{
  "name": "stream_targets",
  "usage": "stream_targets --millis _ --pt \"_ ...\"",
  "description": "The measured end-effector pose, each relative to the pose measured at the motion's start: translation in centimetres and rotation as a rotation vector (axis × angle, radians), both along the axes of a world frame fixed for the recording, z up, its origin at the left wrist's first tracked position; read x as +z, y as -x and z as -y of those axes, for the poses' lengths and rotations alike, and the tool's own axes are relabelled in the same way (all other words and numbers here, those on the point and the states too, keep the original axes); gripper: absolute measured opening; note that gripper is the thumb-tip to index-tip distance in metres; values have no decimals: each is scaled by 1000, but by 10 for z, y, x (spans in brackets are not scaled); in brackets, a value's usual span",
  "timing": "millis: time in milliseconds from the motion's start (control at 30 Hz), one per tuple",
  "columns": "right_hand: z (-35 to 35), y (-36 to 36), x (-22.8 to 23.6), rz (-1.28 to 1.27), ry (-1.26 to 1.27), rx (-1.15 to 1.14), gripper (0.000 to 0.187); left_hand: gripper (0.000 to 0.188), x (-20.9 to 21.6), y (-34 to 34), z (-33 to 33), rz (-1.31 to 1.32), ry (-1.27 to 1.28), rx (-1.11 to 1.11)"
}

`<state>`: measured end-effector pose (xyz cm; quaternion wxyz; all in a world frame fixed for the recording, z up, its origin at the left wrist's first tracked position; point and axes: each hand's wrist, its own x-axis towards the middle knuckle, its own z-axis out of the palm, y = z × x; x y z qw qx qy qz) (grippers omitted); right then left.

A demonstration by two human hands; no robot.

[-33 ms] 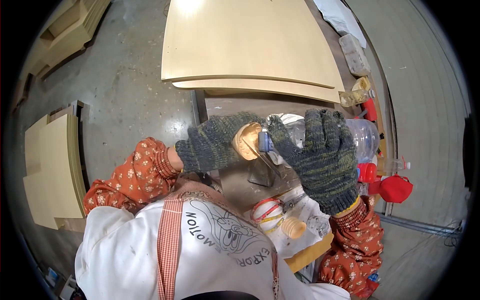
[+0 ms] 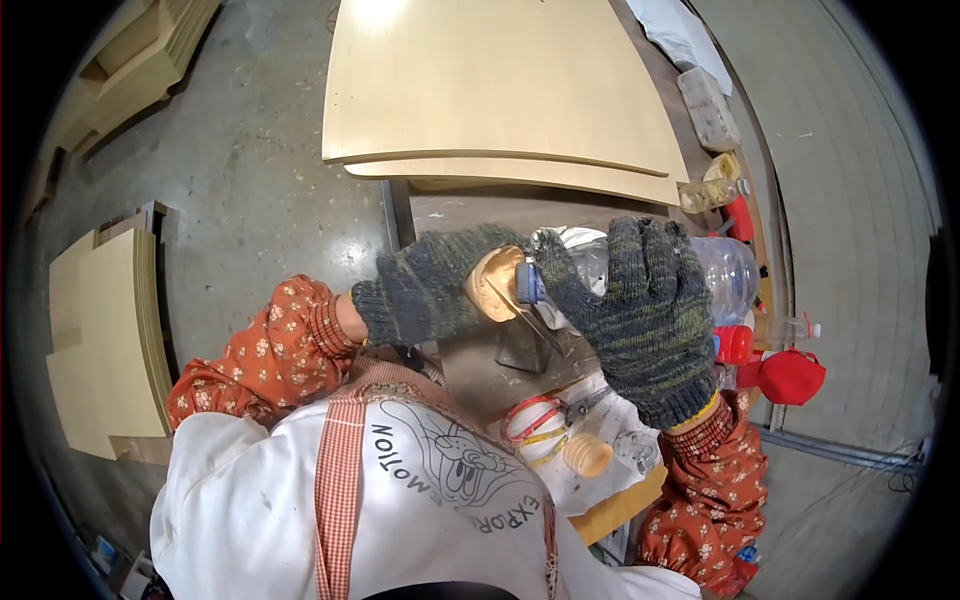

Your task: The person mixes a wood filler paste in a small cup with a wooden stick, applies the mixture to the edge and corner of a wooden panel, and then wipes the area with a cloth and a sponge.

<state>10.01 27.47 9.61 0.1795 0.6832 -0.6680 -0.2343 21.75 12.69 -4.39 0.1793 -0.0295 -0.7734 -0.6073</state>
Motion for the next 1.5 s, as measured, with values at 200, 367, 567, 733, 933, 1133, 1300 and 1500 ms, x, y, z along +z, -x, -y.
stream_targets --millis 200,367,567,733,933,1133,1300,1500 --pt "6 -3 5 -28 17 42 54 49 -33 12 -10 79 -219 -72" --pt "1 -4 -2 -94 -6 17 56 53 -30 13 -10 56 -184 -45" --pt "7 -11 5 -62 -1 35 55 45 -12 4 -7 110 26 -51" --pt "7 -16 4 -76 8 9 54 44 -33 9 -10 71 -85 -70" --pt "8 -15 3 6 19 3 54 47 -57 16 -10 92 -213 -148" --pt "3 -10 4 9 7 4 55 44 -23 5 -6 20 -2 -67" --pt "-1 -8 5 50 28 -12 53 39 -58 16 -18 -38 -922 -409" --pt "-11 -4 12 63 100 1 54 44 -44 23 -23 -281 -700 -420"
